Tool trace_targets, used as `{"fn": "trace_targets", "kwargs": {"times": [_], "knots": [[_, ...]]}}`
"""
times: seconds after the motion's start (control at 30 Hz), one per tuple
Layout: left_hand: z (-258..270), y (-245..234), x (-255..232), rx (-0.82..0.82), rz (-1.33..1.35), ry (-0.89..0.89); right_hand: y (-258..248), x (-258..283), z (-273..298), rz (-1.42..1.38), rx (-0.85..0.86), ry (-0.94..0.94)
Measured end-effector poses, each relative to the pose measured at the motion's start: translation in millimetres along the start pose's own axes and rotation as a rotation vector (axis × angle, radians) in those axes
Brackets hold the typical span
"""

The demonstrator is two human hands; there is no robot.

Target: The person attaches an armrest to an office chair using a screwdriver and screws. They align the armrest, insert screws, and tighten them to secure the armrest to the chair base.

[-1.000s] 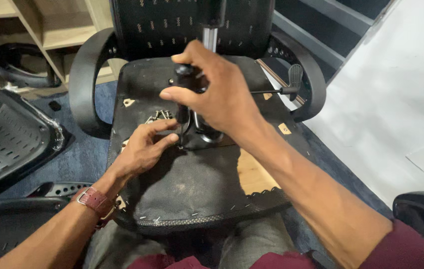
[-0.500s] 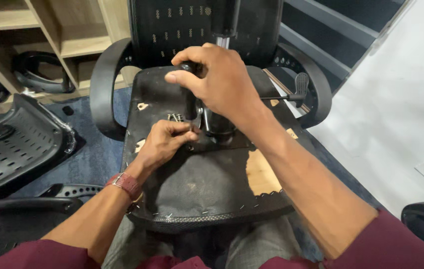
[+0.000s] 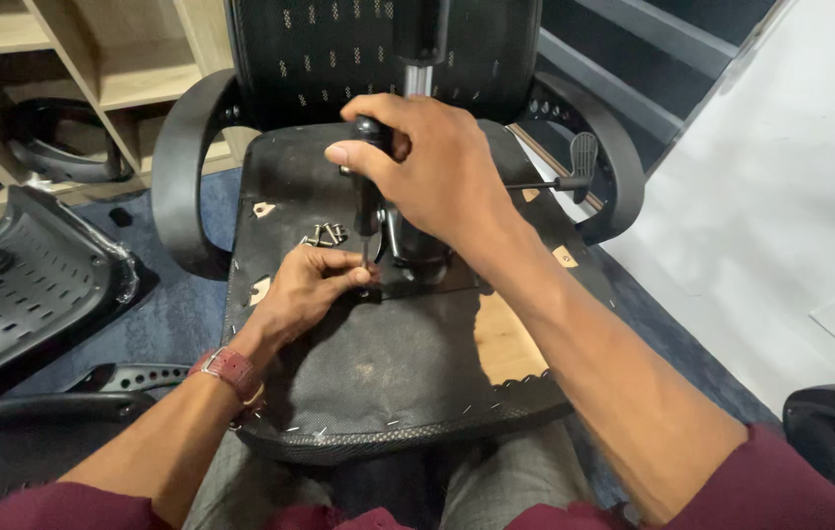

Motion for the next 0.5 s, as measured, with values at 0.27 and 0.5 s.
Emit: {"fn": "trace_targets", "kwargs": {"times": [0.27,0.5], "knots": [[-3.0,-3.2,3.5,-0.024,-0.168,-0.002,-0.5,1.3,-21.3,0.28,0.158,-0.221],[-10.6,9.4,-37.8,0.306,0.095,-0.114,16.2,6.7,-34.7,0.4,0.503,-0.272]]}}
Point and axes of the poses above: each hand's wrist, its own z-axis away from the middle knuckle, its own y-axis out of the palm, x = y × z, the point moved 7 cm from there along -z, towards the middle knuckle, and after that the axes turned 13 degrees about z, right-handed, at the moved point
